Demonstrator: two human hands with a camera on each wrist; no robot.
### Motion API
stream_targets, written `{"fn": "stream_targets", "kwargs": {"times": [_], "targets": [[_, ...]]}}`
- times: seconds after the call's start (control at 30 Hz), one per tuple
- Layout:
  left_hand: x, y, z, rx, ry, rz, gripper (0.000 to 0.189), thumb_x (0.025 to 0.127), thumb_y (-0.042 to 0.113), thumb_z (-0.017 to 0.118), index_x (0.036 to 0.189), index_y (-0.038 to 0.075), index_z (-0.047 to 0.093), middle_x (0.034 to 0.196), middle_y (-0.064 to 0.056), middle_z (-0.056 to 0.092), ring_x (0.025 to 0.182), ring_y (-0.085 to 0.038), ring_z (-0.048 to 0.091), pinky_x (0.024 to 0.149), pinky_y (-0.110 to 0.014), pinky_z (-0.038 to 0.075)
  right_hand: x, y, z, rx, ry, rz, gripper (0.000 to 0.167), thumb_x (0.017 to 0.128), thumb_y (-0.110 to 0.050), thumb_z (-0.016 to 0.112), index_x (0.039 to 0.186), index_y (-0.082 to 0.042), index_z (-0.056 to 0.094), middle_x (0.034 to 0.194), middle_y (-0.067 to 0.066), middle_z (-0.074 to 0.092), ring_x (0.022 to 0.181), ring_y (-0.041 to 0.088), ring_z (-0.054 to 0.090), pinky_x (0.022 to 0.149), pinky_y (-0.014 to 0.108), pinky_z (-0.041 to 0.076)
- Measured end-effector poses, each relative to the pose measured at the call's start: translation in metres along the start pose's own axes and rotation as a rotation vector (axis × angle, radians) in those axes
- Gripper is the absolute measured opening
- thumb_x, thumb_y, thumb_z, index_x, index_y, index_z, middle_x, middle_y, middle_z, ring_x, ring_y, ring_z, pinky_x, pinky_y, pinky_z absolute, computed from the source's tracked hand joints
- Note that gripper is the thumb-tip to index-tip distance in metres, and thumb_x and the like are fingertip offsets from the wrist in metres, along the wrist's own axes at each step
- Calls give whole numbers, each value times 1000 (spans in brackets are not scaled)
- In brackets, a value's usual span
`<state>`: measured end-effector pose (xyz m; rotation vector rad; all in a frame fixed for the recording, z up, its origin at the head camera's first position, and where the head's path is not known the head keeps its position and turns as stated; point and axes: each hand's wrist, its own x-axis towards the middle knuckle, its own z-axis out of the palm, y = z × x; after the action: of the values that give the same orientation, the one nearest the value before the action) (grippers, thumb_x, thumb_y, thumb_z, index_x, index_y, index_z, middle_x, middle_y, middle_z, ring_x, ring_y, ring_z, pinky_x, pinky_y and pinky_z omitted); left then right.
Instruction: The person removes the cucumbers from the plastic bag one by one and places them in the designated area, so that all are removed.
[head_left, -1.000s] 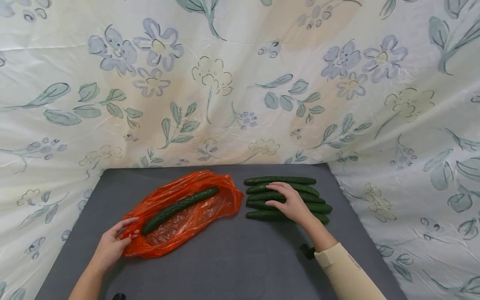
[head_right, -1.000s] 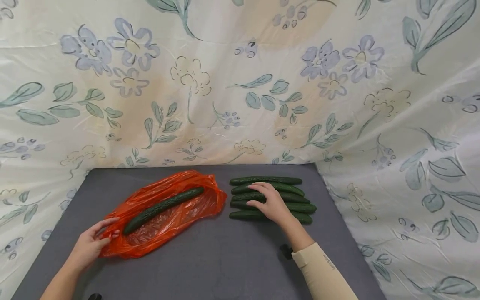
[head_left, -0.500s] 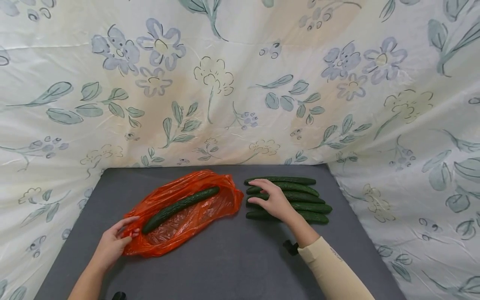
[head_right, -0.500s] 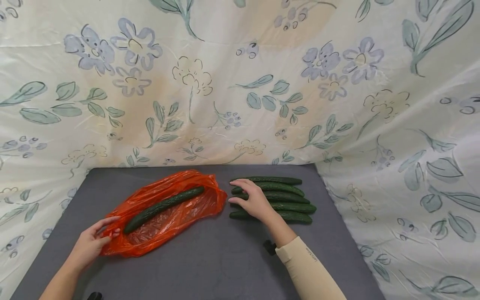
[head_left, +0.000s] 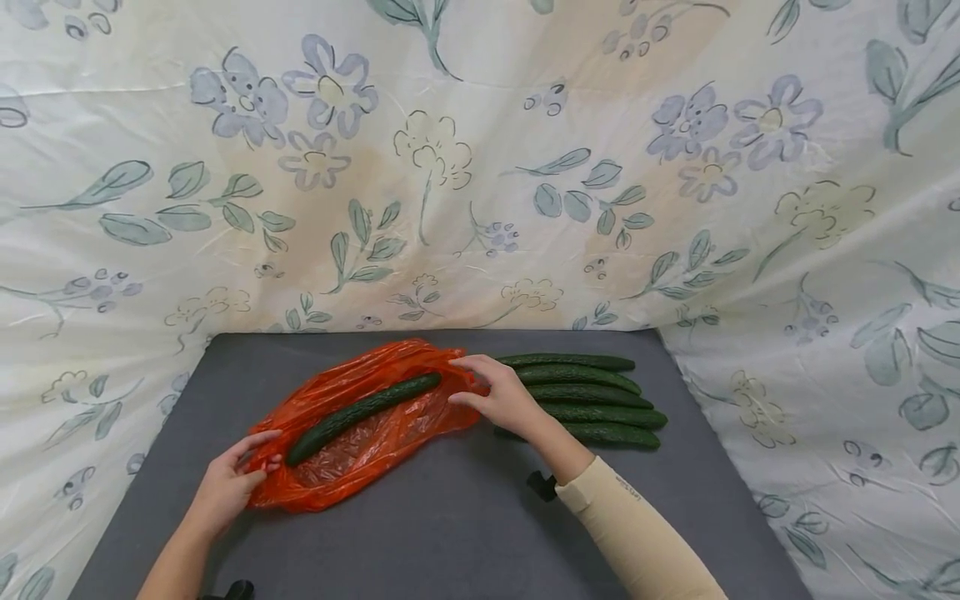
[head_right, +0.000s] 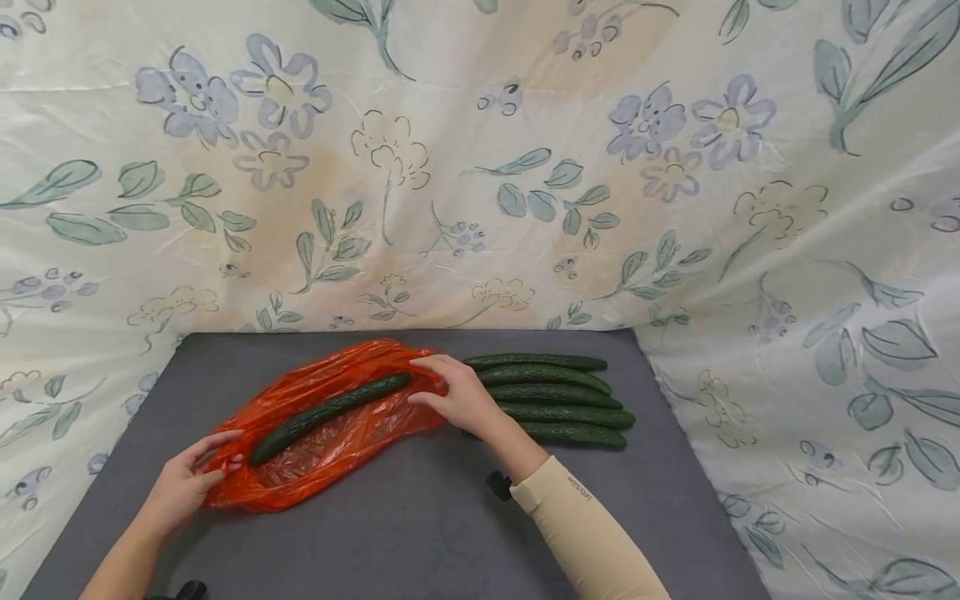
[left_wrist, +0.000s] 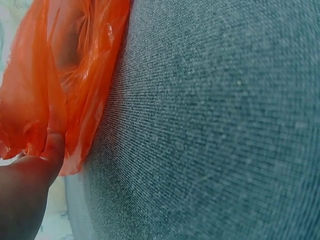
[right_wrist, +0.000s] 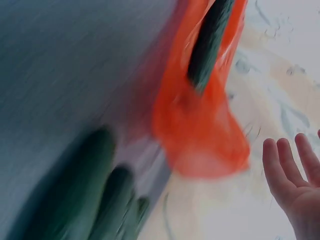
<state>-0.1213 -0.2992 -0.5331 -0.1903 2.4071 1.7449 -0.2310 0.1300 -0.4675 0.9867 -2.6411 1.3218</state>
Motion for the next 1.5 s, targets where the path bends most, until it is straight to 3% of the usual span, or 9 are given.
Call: {"fn": "stream_targets", "kwargs": {"times": [0.23,0.43,0.57,0.7,0.93,1.17,1.3,1.5], "targets": [[0,1,-1,-6,-3,14,58,93,-15,47,150,-3,38,146,-28,38,99,-2,63,83,-18,56,35,-13,42,4,-104,50,54,90,-37,74,140,-21,60,139,-1,60,128,21,57,101,42,52],[0,5,-2,-5,-16,18,60,92,-15,45,150,-3,38,149,-28,36,100,0,63,84,-18,56,62,4,76,-80,-162,162,60,90,-42,73,143,-19,58,144,-4,57,134,17,52,108,39,47],[1,6,-2,4,-15,16,59,92,-14,44,150,-1,39,149,-27,37,100,1,62,84,-17,55,71,15,89,-144,-197,187,60,91,-38,74,144,-18,56,145,-2,56,137,18,50,112,38,43],[2,6,-1,14,-18,6,58,93,-13,45,150,-1,39,147,-28,38,100,0,63,84,-17,55,71,20,96,-221,-250,227,62,91,-33,75,147,-19,53,148,-2,54,139,18,48,114,39,41],[0,5,-1,37,-6,8,57,94,-13,45,150,-2,39,148,-29,38,101,-1,63,83,-18,55,73,22,101,-376,-254,244,53,91,-39,72,142,-28,59,138,1,53,129,22,47,107,41,44],[0,1,1,26,6,-1,57,94,-14,46,150,-3,39,144,-30,41,98,-1,63,82,-18,56,77,24,109,-416,-260,254,42,90,-34,74,131,-30,65,132,-4,59,125,18,54,109,44,43],[3,4,7,14,10,19,57,94,-13,46,150,-1,40,147,-28,40,102,-4,63,84,-17,55,80,21,106,-416,-259,229,33,93,-33,69,126,-28,67,123,-4,60,117,18,58,102,41,48],[2,7,10,47,31,17,61,96,-10,47,154,2,34,150,-28,38,106,-4,59,84,-14,53,78,10,99,-473,-290,129,33,100,-38,59,131,-27,62,126,-2,57,121,20,50,102,46,44]]}}
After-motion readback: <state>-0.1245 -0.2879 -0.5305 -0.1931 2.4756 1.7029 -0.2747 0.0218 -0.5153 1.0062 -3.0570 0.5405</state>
